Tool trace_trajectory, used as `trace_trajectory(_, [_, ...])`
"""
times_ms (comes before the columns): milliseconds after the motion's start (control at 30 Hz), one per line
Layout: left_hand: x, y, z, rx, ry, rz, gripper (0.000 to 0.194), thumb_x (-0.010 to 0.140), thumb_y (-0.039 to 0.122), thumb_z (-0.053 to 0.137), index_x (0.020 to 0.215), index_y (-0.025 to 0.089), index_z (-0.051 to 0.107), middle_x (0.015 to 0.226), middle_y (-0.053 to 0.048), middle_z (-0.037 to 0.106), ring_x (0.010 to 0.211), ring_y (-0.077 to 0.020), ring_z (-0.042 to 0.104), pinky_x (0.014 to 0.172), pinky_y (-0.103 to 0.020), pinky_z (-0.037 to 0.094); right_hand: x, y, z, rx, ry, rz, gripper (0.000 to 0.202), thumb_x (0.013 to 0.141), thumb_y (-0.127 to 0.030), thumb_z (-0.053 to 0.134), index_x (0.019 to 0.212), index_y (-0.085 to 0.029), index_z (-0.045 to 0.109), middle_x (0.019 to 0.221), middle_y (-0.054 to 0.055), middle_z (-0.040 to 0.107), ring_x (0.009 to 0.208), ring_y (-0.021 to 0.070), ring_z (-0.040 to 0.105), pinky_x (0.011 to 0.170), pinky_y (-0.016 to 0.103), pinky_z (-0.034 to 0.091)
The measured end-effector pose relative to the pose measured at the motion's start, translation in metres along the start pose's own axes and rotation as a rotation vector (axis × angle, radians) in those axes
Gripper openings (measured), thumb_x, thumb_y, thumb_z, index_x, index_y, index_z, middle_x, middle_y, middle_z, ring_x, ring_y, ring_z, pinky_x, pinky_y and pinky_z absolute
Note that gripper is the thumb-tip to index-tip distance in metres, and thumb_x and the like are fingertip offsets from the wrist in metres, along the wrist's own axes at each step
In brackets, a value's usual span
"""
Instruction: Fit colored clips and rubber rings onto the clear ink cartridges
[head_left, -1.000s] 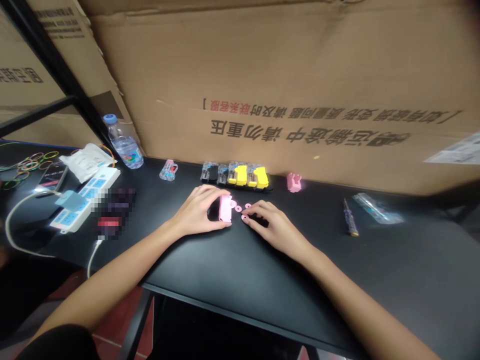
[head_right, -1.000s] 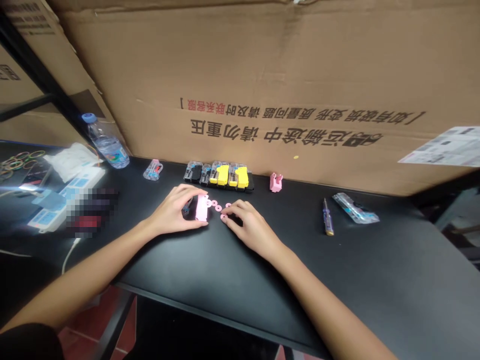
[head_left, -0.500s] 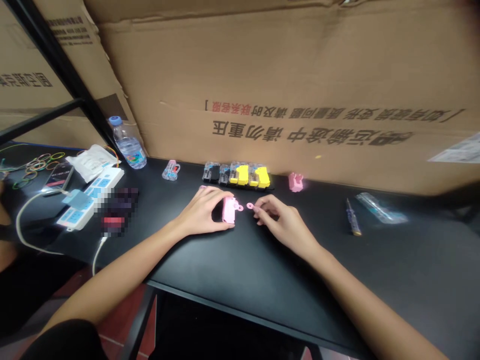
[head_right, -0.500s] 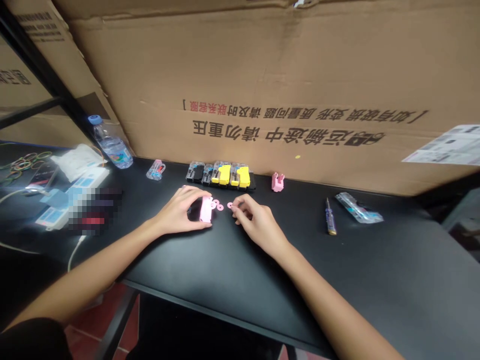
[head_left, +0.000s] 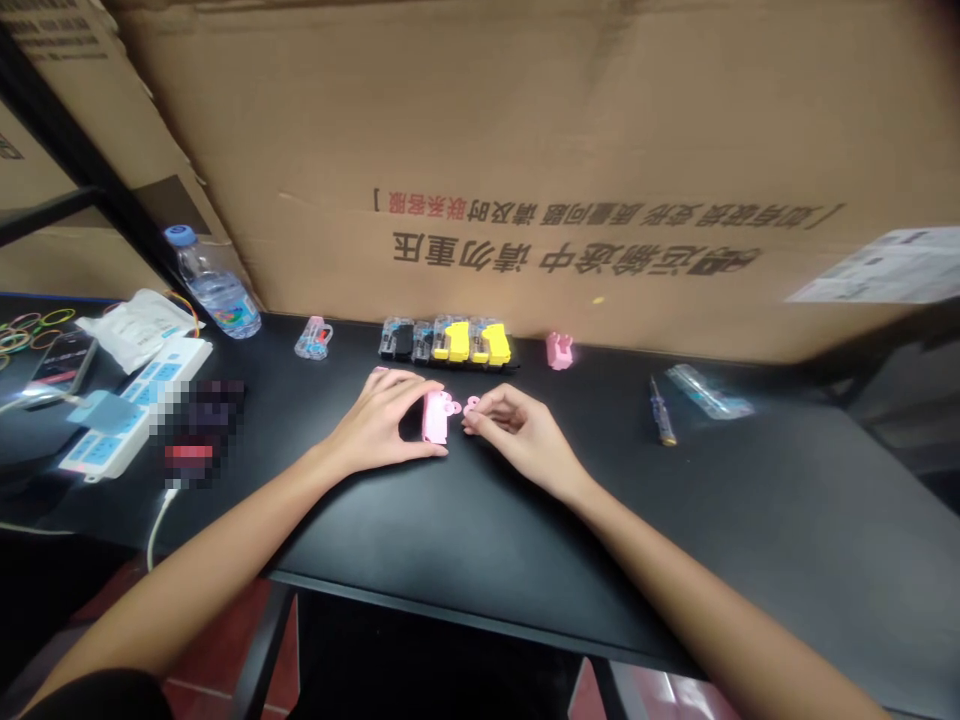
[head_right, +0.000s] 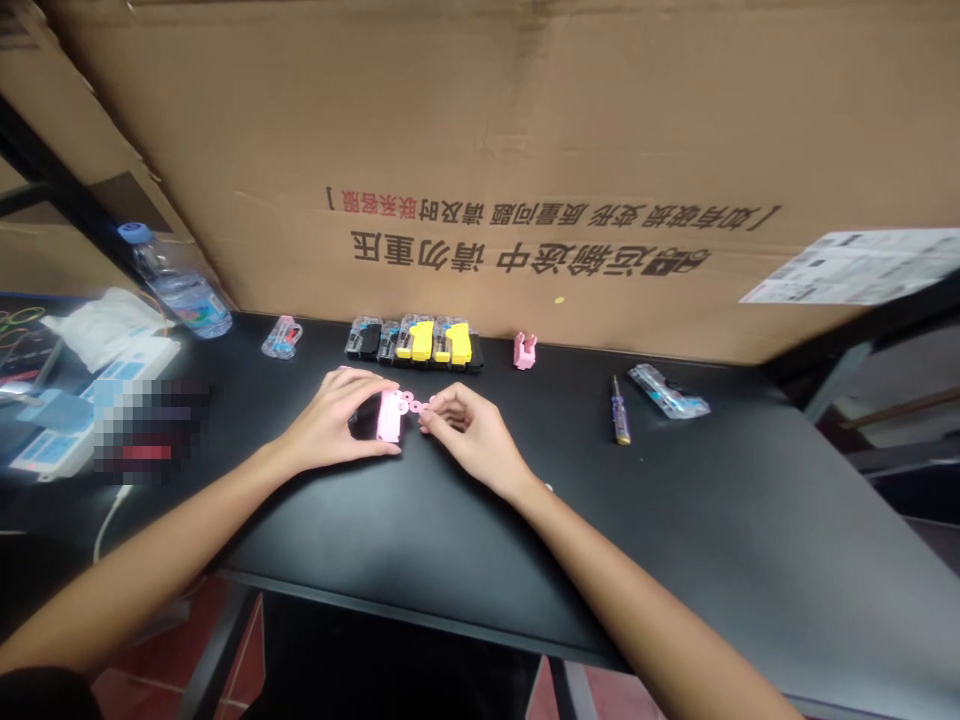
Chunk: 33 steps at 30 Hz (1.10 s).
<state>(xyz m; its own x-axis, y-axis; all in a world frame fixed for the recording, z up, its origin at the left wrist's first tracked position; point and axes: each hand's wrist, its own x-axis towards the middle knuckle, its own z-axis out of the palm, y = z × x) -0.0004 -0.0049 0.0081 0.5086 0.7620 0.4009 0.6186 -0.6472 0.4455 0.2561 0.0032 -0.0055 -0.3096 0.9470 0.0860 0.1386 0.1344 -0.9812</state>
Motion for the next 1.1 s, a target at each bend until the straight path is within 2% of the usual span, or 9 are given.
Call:
trace_trajectory(100, [0.000, -0.001, 0.000, 0.000, -0.018, -0.001, 0.077, 0.079, 0.057, 0.092, 0.141, 0.024, 0.062, 0.137, -0.011, 0.073, 0.132, -0.0339, 0.060, 0.117, -0.052, 0.039, -0.004, -0.004, 0.011, 0.090, 0.016, 0.008, 0.043, 0.084, -0.057, 0.087, 0.098, -0.024, 0.062, 0.090, 0.006, 0.081, 0.084, 0.0243, 0.081, 0.085, 0.042, 0.066])
trace_trajectory(200, [-0.002, -0.002, 0.001, 0.002, -0.046, -0.002, 0.072, 0.083, 0.055, 0.089, 0.143, 0.025, 0.061, 0.139, -0.011, 0.072, 0.135, -0.0345, 0.059, 0.119, -0.054, 0.036, -0.005, -0.004, 0.016, 0.102, -0.032, 0.021, 0.041, 0.086, -0.056, 0.086, 0.104, -0.023, 0.070, 0.096, 0.007, 0.082, 0.089, 0.0243, 0.080, 0.089, 0.042, 0.066])
trace_trajectory(433, [-0.003, -0.001, 0.001, -0.010, -0.051, 0.059, 0.065, 0.087, 0.045, 0.086, 0.143, 0.025, 0.061, 0.142, -0.010, 0.071, 0.135, -0.0333, 0.058, 0.118, -0.051, 0.037, -0.005, -0.003, 0.019, 0.105, -0.050, -0.012, 0.033, 0.087, -0.054, 0.085, 0.095, -0.023, 0.076, 0.099, 0.005, 0.080, 0.094, 0.0232, 0.076, 0.094, 0.042, 0.064])
trace_trajectory(533, [-0.003, 0.002, 0.002, -0.013, -0.056, 0.084, 0.062, 0.088, 0.041, 0.086, 0.143, 0.024, 0.061, 0.140, -0.010, 0.071, 0.134, -0.0328, 0.059, 0.117, -0.051, 0.038, -0.005, -0.002, 0.021, 0.141, -0.033, -0.003, 0.033, 0.086, -0.053, 0.087, 0.094, -0.023, 0.074, 0.100, 0.005, 0.079, 0.096, 0.0226, 0.076, 0.096, 0.042, 0.063])
trace_trajectory(667, [-0.002, 0.004, 0.001, -0.014, -0.062, 0.101, 0.062, 0.087, 0.040, 0.086, 0.141, 0.023, 0.062, 0.138, -0.011, 0.072, 0.133, -0.0326, 0.060, 0.116, -0.050, 0.040, -0.004, 0.001, 0.024, 0.238, 0.023, 0.031, 0.045, 0.077, -0.049, 0.095, 0.100, -0.026, 0.065, 0.090, 0.002, 0.078, 0.085, 0.0205, 0.076, 0.091, 0.042, 0.064])
trace_trajectory(800, [-0.002, 0.005, 0.000, -0.019, -0.075, 0.104, 0.061, 0.089, 0.039, 0.085, 0.143, 0.024, 0.061, 0.139, -0.010, 0.071, 0.134, -0.0332, 0.059, 0.117, -0.051, 0.039, -0.004, -0.001, 0.024, 0.237, 0.002, 0.050, 0.048, 0.076, -0.050, 0.095, 0.104, -0.025, 0.063, 0.086, 0.001, 0.077, 0.080, 0.0200, 0.075, 0.091, 0.043, 0.064])
trace_trajectory(900, [-0.003, 0.004, -0.001, -0.005, -0.075, 0.070, 0.061, 0.091, 0.040, 0.082, 0.146, 0.028, 0.060, 0.148, -0.012, 0.065, 0.139, -0.0347, 0.056, 0.119, -0.053, 0.038, -0.003, -0.005, 0.018, 0.143, 0.021, 0.005, 0.040, 0.085, -0.053, 0.086, 0.106, -0.024, 0.069, 0.093, 0.004, 0.078, 0.085, 0.0217, 0.076, 0.092, 0.044, 0.063])
trace_trajectory(1000, [-0.004, 0.001, -0.003, 0.038, -0.059, 0.023, 0.061, 0.089, 0.041, 0.084, 0.145, 0.029, 0.061, 0.159, -0.013, 0.054, 0.144, -0.0363, 0.053, 0.119, -0.055, 0.037, 0.000, -0.005, 0.004, -0.077, 0.130, -0.098, 0.028, 0.096, -0.051, 0.075, 0.104, -0.024, 0.073, 0.098, 0.006, 0.078, 0.090, 0.0240, 0.075, 0.093, 0.046, 0.062])
trace_trajectory(1100, [-0.003, -0.003, -0.005, 0.048, -0.054, -0.004, 0.063, 0.088, 0.045, 0.086, 0.143, 0.029, 0.061, 0.150, -0.012, 0.061, 0.139, -0.0353, 0.056, 0.117, -0.053, 0.038, 0.004, 0.001, -0.012, -0.386, 0.162, -0.218, 0.024, 0.101, -0.045, 0.067, 0.110, -0.025, 0.077, 0.106, 0.009, 0.076, 0.094, 0.0268, 0.073, 0.093, 0.048, 0.060])
